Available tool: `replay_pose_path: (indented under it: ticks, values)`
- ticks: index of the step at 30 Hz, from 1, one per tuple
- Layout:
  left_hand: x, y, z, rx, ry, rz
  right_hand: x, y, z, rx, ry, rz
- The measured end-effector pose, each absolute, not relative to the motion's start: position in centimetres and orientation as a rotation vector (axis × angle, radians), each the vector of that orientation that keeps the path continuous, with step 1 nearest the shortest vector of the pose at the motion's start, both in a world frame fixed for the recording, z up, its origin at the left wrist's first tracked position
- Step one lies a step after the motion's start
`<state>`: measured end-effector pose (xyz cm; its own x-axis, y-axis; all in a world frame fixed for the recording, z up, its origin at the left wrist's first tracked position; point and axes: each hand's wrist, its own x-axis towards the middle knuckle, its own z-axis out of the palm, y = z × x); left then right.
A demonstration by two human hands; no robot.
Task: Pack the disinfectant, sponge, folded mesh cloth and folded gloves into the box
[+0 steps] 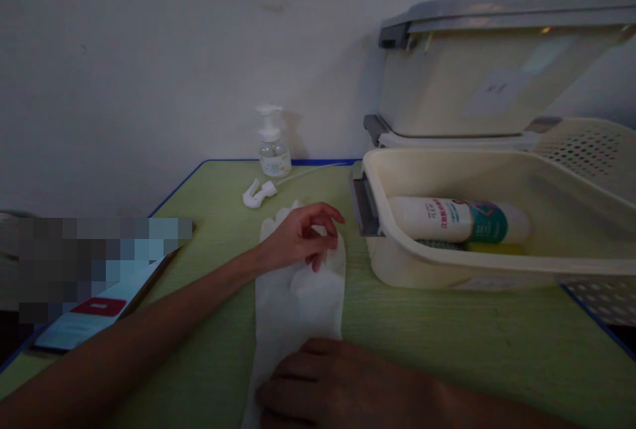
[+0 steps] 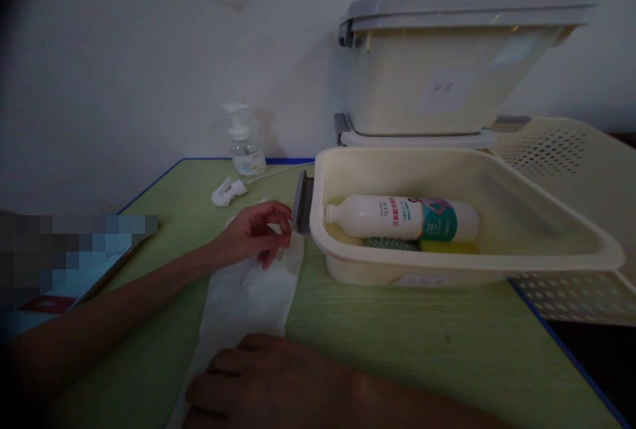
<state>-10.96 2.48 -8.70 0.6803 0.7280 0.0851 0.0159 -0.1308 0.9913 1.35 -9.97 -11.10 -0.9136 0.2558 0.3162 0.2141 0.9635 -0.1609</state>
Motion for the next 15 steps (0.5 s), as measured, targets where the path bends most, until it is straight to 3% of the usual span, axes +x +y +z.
replay_pose_path:
  ticks: [3, 5, 15]
  values:
    - [-10.6, 3.0, -8.8, 1.809, 0.981, 0.873, 1.4, -10.0, -10.9, -0.321, -2.772, 0.163]
    - [-10.5, 3.0, -8.8, 1.963, 1.116, 0.817, 1.4, -10.0, -10.8, -0.33, -2.778, 0.143]
    - [-9.3, 3.8, -7.9, 2.146, 1.126, 0.499, 1.4, -9.9, -10.4, -0.308, -2.794, 0.139]
